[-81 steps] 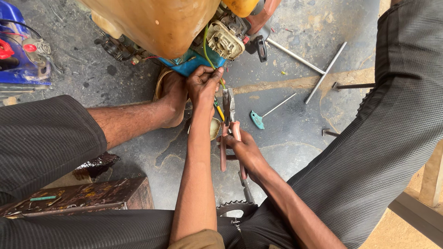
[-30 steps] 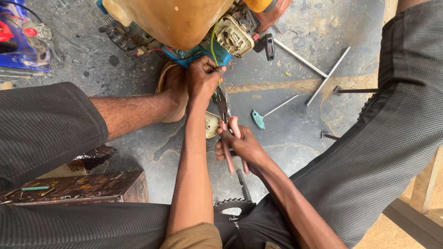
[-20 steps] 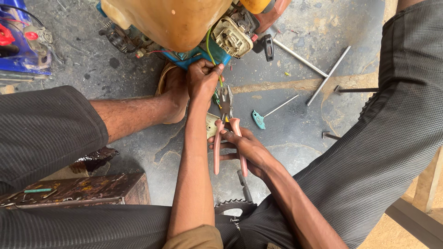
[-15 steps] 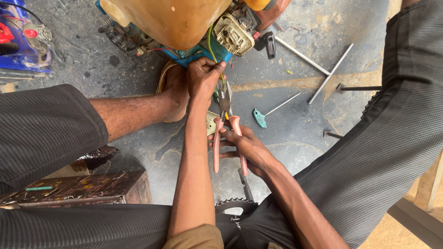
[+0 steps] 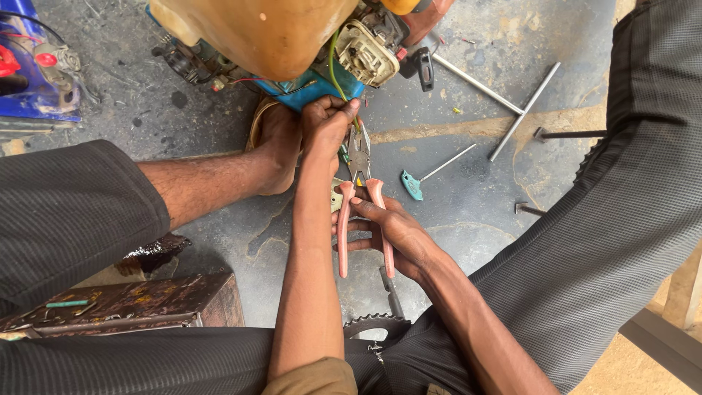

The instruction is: The person works on the engine of a small machine, using pliers to pull and adjust fuel lines and wires around the carburetor area.

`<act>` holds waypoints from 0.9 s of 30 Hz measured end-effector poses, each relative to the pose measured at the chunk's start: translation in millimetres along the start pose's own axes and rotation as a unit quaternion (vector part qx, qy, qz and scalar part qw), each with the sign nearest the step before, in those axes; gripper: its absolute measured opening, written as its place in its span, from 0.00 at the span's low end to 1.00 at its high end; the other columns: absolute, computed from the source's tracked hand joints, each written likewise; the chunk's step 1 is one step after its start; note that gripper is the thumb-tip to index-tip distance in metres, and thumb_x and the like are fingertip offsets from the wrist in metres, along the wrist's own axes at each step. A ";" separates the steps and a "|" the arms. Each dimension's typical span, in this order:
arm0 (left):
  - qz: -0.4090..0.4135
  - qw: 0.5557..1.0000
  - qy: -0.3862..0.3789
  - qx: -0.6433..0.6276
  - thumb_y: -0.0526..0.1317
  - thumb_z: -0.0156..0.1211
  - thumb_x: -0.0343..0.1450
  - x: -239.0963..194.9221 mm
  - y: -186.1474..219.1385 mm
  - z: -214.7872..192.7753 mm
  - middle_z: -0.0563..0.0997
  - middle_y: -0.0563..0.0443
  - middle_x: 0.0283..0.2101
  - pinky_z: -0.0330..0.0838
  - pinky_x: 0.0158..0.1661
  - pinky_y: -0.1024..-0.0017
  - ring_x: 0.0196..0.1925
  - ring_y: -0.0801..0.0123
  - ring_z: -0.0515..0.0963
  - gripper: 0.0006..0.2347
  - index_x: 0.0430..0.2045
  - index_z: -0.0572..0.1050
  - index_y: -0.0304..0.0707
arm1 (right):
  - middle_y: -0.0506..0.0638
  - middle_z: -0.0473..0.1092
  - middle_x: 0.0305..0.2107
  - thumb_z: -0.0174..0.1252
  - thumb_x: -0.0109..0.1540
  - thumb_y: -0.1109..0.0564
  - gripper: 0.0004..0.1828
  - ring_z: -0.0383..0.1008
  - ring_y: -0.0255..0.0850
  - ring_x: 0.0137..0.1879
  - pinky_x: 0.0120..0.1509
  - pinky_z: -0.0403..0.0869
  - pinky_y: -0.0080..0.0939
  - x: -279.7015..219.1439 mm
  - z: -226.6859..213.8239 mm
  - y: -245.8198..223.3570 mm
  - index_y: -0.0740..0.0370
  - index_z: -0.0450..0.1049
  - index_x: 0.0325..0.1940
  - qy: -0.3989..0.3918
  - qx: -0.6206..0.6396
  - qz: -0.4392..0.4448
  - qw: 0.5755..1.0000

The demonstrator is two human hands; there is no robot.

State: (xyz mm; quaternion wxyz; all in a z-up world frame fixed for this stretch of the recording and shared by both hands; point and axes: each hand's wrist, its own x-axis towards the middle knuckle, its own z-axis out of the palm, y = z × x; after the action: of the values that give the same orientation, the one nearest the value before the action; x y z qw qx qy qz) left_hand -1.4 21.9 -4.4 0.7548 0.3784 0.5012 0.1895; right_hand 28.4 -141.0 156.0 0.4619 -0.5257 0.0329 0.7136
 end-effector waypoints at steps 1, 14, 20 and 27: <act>-0.007 1.000 0.001 0.007 0.33 0.67 0.69 -1.5 0.7 0.3 0.82 0.50 0.23 0.62 0.23 0.80 0.20 0.80 0.72 0.03 0.27 0.79 0.32 | 0.57 0.74 0.43 0.46 0.68 0.47 0.26 0.78 0.47 0.50 0.54 0.80 0.55 -0.8 -0.6 -0.1 0.59 0.61 0.68 -0.003 0.009 0.002 1.000; -0.015 0.998 -0.023 -0.064 0.36 0.66 0.70 -5.3 -1.0 -4.4 0.80 0.52 0.23 0.56 0.23 0.80 0.21 0.79 0.68 0.06 0.25 0.77 0.35 | 0.57 0.71 0.47 0.48 0.69 0.49 0.25 0.76 0.48 0.52 0.54 0.81 0.56 -0.3 -8.6 5.7 0.62 0.61 0.68 -0.062 0.105 -0.018 0.992; -0.032 0.997 -0.013 -0.074 0.36 0.66 0.70 2.2 -9.8 -6.1 0.81 0.52 0.24 0.56 0.24 0.79 0.21 0.79 0.68 0.06 0.24 0.76 0.37 | 0.55 0.71 0.44 0.48 0.69 0.49 0.24 0.76 0.47 0.49 0.51 0.81 0.56 1.9 -13.6 10.0 0.62 0.62 0.66 -0.073 0.144 -0.022 0.987; -0.047 0.995 -0.011 -0.087 0.37 0.67 0.70 2.2 -8.9 -6.5 0.80 0.54 0.24 0.57 0.25 0.79 0.22 0.79 0.67 0.06 0.25 0.77 0.38 | 0.55 0.72 0.37 0.45 0.71 0.50 0.20 0.77 0.44 0.43 0.46 0.83 0.52 5.2 -13.3 12.3 0.61 0.64 0.63 -0.054 0.156 -0.009 0.986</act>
State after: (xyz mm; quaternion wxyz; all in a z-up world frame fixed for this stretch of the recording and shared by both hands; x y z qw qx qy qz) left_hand -7.1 20.2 -14.0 0.7985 0.2894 0.4917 0.1919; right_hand 29.3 -151.9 140.6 0.5455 -0.4086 0.1143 0.7228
